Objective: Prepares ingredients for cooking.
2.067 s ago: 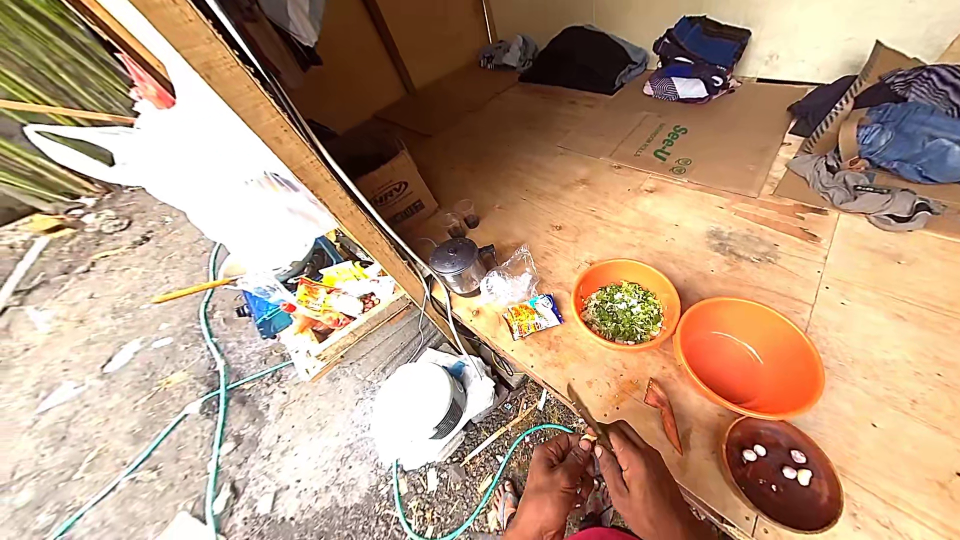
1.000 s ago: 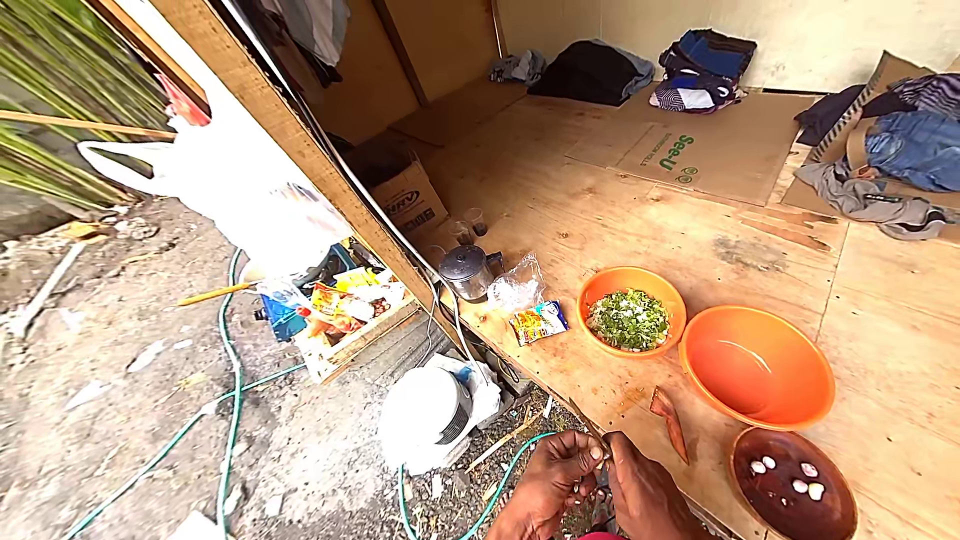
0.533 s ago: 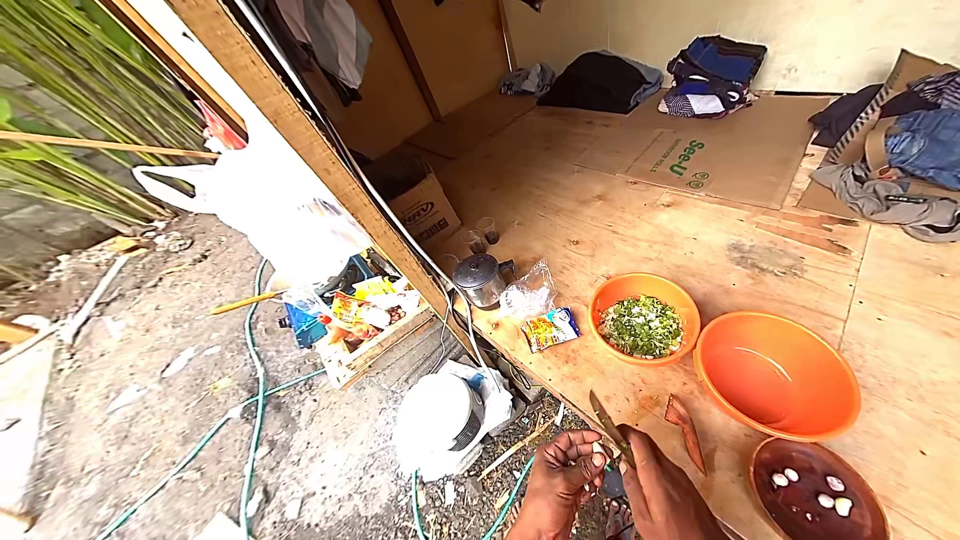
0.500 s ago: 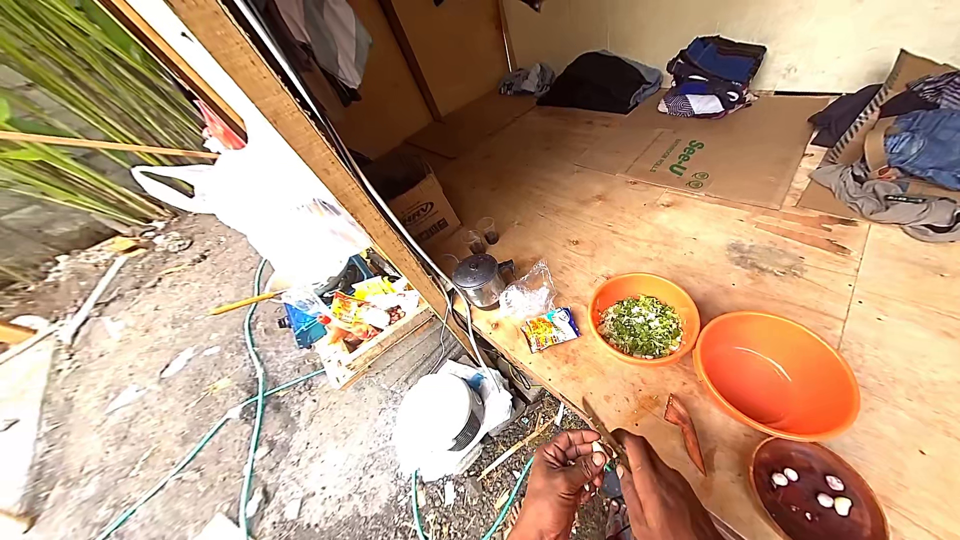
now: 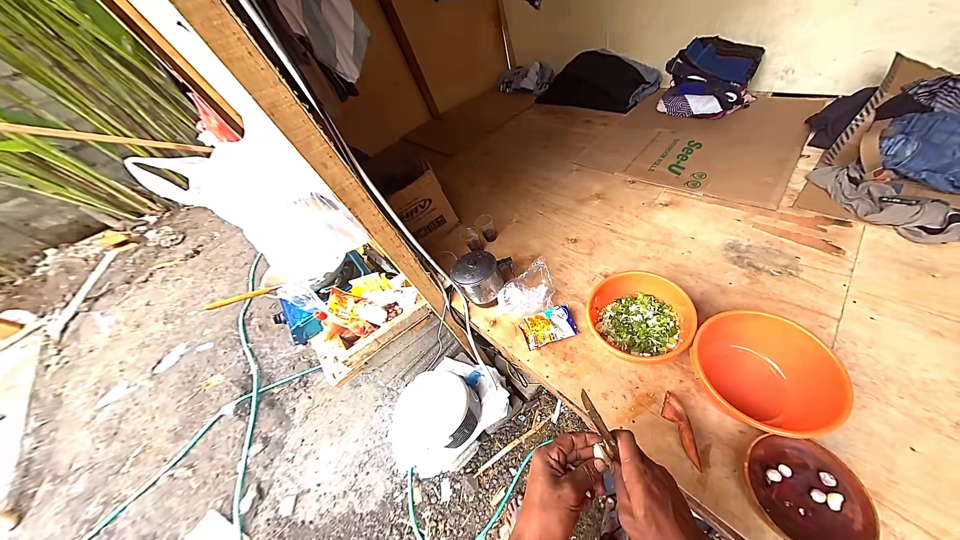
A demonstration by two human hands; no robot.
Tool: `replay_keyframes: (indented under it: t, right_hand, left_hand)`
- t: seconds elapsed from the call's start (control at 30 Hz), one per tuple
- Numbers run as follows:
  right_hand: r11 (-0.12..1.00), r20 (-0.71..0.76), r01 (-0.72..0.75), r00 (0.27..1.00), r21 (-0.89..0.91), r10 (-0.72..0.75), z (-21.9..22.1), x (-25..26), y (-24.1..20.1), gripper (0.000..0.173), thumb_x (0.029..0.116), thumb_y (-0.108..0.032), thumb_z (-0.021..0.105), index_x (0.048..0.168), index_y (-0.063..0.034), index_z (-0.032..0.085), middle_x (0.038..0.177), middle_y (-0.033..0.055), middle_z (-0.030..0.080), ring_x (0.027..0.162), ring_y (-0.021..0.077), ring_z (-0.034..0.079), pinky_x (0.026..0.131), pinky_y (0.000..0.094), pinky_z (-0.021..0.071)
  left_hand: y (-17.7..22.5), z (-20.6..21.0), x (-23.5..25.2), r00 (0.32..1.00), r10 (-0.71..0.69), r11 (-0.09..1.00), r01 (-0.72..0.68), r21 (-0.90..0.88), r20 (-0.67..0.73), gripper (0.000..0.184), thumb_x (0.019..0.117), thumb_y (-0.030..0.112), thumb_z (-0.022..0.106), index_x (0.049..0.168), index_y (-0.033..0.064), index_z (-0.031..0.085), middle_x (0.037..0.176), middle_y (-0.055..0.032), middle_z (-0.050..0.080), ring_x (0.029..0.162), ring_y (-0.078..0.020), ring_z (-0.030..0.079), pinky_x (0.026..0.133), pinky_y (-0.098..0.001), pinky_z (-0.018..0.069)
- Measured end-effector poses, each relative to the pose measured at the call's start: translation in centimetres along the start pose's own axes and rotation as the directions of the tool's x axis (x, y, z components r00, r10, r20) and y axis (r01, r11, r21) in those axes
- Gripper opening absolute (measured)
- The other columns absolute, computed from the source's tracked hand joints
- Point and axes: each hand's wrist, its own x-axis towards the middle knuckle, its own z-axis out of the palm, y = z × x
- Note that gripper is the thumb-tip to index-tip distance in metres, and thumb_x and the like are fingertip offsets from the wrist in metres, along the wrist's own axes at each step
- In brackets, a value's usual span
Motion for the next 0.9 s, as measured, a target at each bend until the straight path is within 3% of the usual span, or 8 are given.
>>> replay_keyframes:
  t: [0.27, 0.5, 0.63, 0.73, 0.9]
  right_hand:
    - [0.986, -0.150, 0.144, 0.976, -0.081, -0.154, 0.7, -1.2, 0.8, 0.039, 0.0954, -0.009, 0.054, 0.134, -0.0046, 0.055, 0.103, 0.0124, 0.071, 0.064, 0.0275, 0.071, 0.054, 0.0461, 0.0595]
    - [0.945, -0.222, 0.139, 0.952, -0.297, -0.210, 1.7, -1.1, 0.4, 0.048, 0.0801, -0.001, 0.069, 0.126, -0.0065, 0.060, 0.096, 0.0120, 0.070, 0.058, 0.0260, 0.069, 0.048, 0.0420, 0.0576]
    - [0.956, -0.241, 0.107, 0.954, -0.272, -0.176, 2.0, -0.7, 0.1, 0.044, 0.0804, -0.003, 0.070, 0.124, -0.0048, 0.060, 0.092, 0.0121, 0.071, 0.057, 0.0270, 0.069, 0.048, 0.0428, 0.0572]
    - [0.985, -0.160, 0.056, 0.984, -0.161, -0.082, 1.3, -0.8, -0.2, 0.049, 0.0833, -0.002, 0.068, 0.131, -0.0030, 0.056, 0.099, 0.0142, 0.072, 0.063, 0.0304, 0.071, 0.054, 0.0469, 0.0587]
    - [0.992, -0.182, 0.068, 0.979, -0.109, -0.087, 1.4, -1.0, 0.3, 0.042, 0.0897, -0.004, 0.062, 0.131, -0.0029, 0.056, 0.100, 0.0130, 0.073, 0.064, 0.0297, 0.072, 0.055, 0.0469, 0.0594]
  left_hand:
    - [-0.3, 0.3, -0.1, 1.000, -0.009, 1.000, 0.009, 0.001, -0.030, 0.022, 0.0921, 0.000, 0.068, 0.113, -0.0064, 0.067, 0.084, -0.0136, 0.074, 0.057, -0.0128, 0.063, 0.046, -0.0248, 0.0493]
    - [0.0, 0.9, -0.5, 0.997, 0.024, 0.999, -0.022, 0.024, -0.067, 0.011, 0.0885, -0.001, 0.067, 0.100, -0.0028, 0.068, 0.073, -0.0094, 0.070, 0.050, -0.0102, 0.059, 0.042, -0.0229, 0.0451]
    - [0.0, 1.2, -0.7, 0.997, 0.004, 1.000, -0.002, 0.028, -0.083, 0.020, 0.0869, -0.002, 0.064, 0.107, -0.0045, 0.069, 0.079, -0.0106, 0.072, 0.052, -0.0109, 0.059, 0.043, -0.0238, 0.0462]
    - [-0.1, 1.1, -0.6, 0.997, -0.024, 1.000, 0.023, -0.012, -0.068, 0.026, 0.0884, -0.003, 0.062, 0.113, -0.0067, 0.067, 0.084, -0.0133, 0.073, 0.054, -0.0123, 0.061, 0.043, -0.0248, 0.0468]
    - [-0.5, 1.0, -0.5, 0.995, -0.059, 0.995, 0.053, -0.080, -0.074, 0.022, 0.0893, -0.004, 0.063, 0.111, -0.0064, 0.066, 0.082, -0.0150, 0.072, 0.054, -0.0136, 0.061, 0.043, -0.0249, 0.0460]
